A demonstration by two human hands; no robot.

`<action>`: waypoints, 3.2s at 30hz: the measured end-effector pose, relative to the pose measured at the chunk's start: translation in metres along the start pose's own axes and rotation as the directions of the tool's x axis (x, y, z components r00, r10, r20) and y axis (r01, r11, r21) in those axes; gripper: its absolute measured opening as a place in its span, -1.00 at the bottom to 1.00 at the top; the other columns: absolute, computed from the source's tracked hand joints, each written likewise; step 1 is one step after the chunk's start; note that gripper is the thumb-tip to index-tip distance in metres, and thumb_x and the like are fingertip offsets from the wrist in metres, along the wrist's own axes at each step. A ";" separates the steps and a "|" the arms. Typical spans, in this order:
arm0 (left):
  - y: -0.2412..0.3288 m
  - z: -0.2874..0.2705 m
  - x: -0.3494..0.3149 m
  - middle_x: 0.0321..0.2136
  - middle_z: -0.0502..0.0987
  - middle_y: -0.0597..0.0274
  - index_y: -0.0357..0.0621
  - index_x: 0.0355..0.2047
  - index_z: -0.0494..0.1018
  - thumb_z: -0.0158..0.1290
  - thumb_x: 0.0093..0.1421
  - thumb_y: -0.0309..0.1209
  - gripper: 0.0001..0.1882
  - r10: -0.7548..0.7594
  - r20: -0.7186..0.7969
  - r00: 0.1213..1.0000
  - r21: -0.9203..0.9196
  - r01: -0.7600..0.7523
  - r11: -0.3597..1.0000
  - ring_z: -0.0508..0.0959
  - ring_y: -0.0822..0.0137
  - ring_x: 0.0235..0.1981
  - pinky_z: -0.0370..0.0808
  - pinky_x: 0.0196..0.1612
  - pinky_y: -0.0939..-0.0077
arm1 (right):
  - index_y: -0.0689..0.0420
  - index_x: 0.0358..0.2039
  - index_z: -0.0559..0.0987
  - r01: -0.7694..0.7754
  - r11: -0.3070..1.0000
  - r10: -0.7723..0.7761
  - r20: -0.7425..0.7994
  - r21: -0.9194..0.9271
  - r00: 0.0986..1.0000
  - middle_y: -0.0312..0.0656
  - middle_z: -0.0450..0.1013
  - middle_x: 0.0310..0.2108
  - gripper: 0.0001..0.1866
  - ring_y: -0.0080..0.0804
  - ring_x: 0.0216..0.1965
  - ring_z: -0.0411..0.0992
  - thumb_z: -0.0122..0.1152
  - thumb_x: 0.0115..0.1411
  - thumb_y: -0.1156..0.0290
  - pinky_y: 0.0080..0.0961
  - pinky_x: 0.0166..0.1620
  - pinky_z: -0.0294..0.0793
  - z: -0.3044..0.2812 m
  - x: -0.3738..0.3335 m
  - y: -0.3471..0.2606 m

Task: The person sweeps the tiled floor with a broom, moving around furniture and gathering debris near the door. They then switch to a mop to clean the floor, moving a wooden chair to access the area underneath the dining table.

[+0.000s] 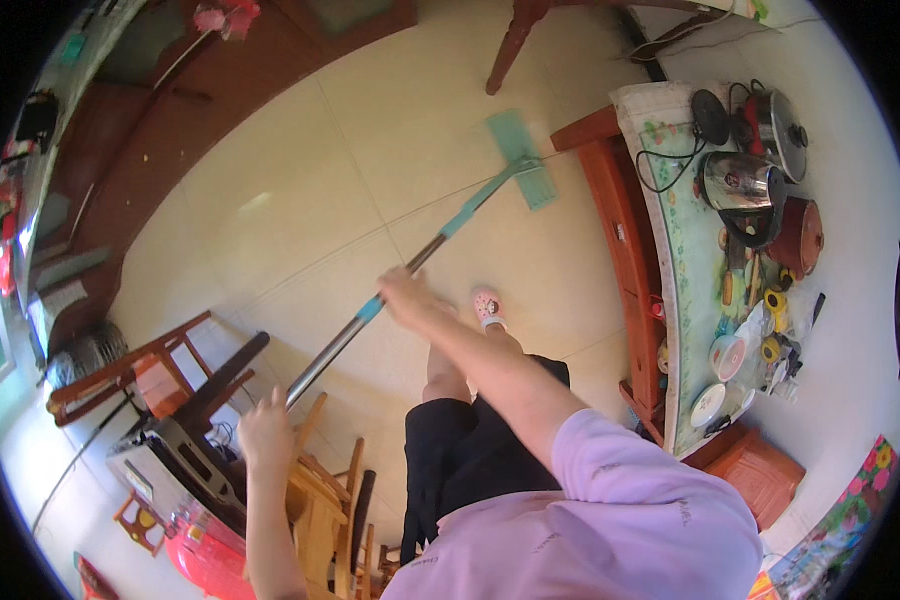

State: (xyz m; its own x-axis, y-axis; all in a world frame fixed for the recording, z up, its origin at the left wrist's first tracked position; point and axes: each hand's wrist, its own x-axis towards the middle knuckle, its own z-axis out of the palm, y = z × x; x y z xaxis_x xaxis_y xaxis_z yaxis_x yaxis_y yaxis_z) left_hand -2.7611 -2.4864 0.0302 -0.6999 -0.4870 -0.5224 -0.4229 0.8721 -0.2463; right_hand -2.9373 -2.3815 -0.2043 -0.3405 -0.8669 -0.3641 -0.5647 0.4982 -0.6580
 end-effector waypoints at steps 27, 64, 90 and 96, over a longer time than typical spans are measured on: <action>0.033 0.205 -0.297 -0.66 0.44 0.10 -0.12 -0.55 0.31 0.08 -0.10 -0.18 -0.71 -0.502 0.428 0.751 -0.414 0.657 0.630 0.46 0.10 -0.62 0.36 -0.60 0.30 | 0.10 -0.56 0.54 0.412 0.851 -0.021 0.764 -0.325 0.645 -0.09 0.42 -0.44 -0.83 -0.14 -0.27 0.34 0.13 -0.26 0.37 -0.03 -0.30 0.30 0.212 -0.124 -0.123; -0.024 0.282 -0.269 -0.62 0.40 -0.15 -0.26 -0.52 0.32 0.01 -0.02 -0.21 -0.69 -0.291 0.819 0.494 -0.560 0.798 -0.223 0.42 -0.09 -0.53 0.33 -0.51 0.16 | 0.04 -0.49 0.54 0.894 0.352 -0.048 0.948 -0.278 0.314 -0.19 0.43 -0.46 -0.82 -0.18 -0.30 0.37 0.09 -0.20 0.35 0.27 -0.28 0.18 0.320 0.016 -0.246; -0.023 0.237 -0.151 -0.74 0.38 0.09 -0.31 -0.59 0.36 0.04 -0.01 -0.16 -0.62 -0.181 0.885 0.430 -0.358 0.377 -0.854 0.39 0.31 -0.68 0.33 -0.55 0.42 | 0.12 -0.45 0.52 0.991 0.068 -0.244 0.961 -0.113 0.127 -0.20 0.38 -0.38 -0.78 -0.27 -0.17 0.26 0.13 -0.17 0.34 0.28 -0.16 0.16 0.310 0.141 -0.307; 0.017 0.219 -0.195 -0.81 0.15 0.43 -0.16 -0.64 0.25 0.04 0.03 -0.23 -0.69 -0.046 0.922 0.385 -0.177 0.312 -0.933 0.12 0.58 -0.79 0.07 -0.76 0.61 | 0.09 -0.45 0.51 0.999 0.016 -0.110 0.993 0.034 -0.032 -0.19 0.35 -0.33 -0.80 -0.22 -0.12 0.22 0.09 -0.15 0.35 0.13 -0.11 0.21 0.323 0.076 -0.310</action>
State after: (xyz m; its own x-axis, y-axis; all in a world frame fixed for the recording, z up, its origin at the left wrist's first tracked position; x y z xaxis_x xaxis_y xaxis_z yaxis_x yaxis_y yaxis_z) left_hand -2.5060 -2.3665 -0.0505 0.2803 -0.1826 -0.9424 0.0745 -0.9746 0.2110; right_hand -2.5447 -2.6076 -0.2408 0.8199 -0.0451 -0.5707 -0.3237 -0.8587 -0.3973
